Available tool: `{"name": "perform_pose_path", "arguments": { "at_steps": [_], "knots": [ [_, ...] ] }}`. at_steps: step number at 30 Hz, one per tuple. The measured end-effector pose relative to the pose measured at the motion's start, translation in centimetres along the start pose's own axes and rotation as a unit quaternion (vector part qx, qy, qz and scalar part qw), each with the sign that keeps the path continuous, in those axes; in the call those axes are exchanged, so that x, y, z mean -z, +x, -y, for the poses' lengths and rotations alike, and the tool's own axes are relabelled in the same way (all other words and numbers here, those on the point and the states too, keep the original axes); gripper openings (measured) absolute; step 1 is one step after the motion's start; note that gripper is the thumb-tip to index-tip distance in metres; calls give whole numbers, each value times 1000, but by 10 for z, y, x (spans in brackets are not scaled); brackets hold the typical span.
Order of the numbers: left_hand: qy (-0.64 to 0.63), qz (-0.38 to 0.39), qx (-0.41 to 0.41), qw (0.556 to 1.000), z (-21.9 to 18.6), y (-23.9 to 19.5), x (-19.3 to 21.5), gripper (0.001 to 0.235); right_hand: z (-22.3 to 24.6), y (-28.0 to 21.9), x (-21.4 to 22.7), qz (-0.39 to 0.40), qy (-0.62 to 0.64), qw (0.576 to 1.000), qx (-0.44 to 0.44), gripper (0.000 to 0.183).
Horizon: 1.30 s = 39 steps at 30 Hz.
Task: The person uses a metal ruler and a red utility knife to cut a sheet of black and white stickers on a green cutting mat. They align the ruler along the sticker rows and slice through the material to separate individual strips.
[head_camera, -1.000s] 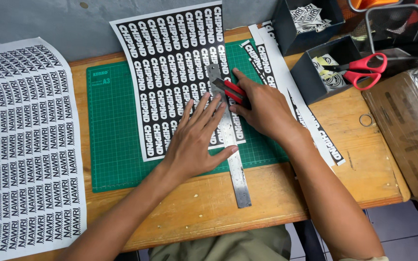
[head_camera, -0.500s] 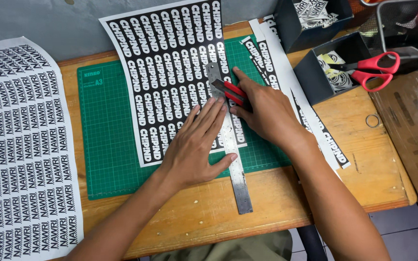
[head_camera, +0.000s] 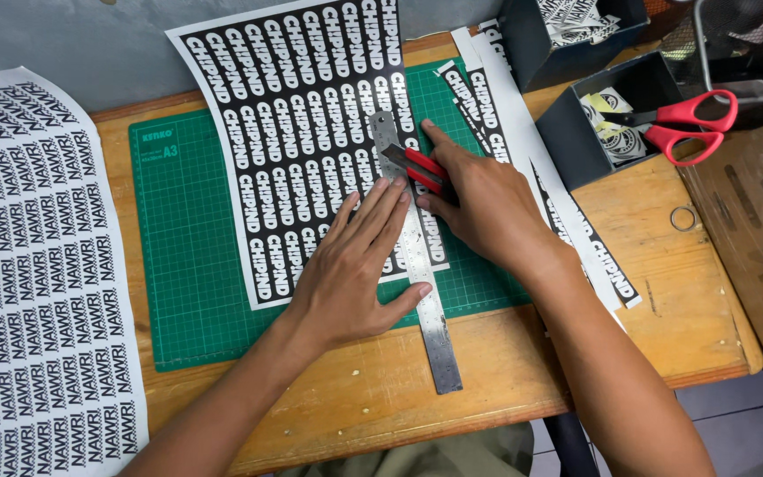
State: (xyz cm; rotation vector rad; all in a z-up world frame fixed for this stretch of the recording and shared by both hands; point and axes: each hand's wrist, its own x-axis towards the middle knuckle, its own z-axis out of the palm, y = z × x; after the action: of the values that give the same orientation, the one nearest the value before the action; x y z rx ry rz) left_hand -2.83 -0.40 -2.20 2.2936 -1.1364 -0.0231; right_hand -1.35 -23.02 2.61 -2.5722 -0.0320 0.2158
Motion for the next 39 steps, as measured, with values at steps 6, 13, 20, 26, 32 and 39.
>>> {"name": "perform_pose_path", "arguments": {
  "at_steps": [6, 13, 20, 26, 32, 39],
  "knots": [
    [-1, 16, 4, 1000, -1, 1, 3, 98, -1, -1, 0, -9, 7, 1000, 3, 39],
    [-9, 31, 13, 999, -3, 2, 5, 99, -2, -3, -1, -10, 6, 1000, 5, 40],
    [-6, 33, 12, 999, -4, 2, 6, 99, 0, -3, -1, -19, 7, 1000, 9, 39],
    [2, 31, 8, 999, -3, 1, 4, 100, 0, -3, 0, -15, 5, 1000, 10, 41],
    [9, 24, 4, 1000, -2, 1, 2, 99, -4, -2, -1, -11, 0, 1000, 9, 42],
    [20, 21, 1, 1000, -1, 0, 0, 100, -1, -2, 0, -9, 2, 1000, 9, 41]
  ]
}}
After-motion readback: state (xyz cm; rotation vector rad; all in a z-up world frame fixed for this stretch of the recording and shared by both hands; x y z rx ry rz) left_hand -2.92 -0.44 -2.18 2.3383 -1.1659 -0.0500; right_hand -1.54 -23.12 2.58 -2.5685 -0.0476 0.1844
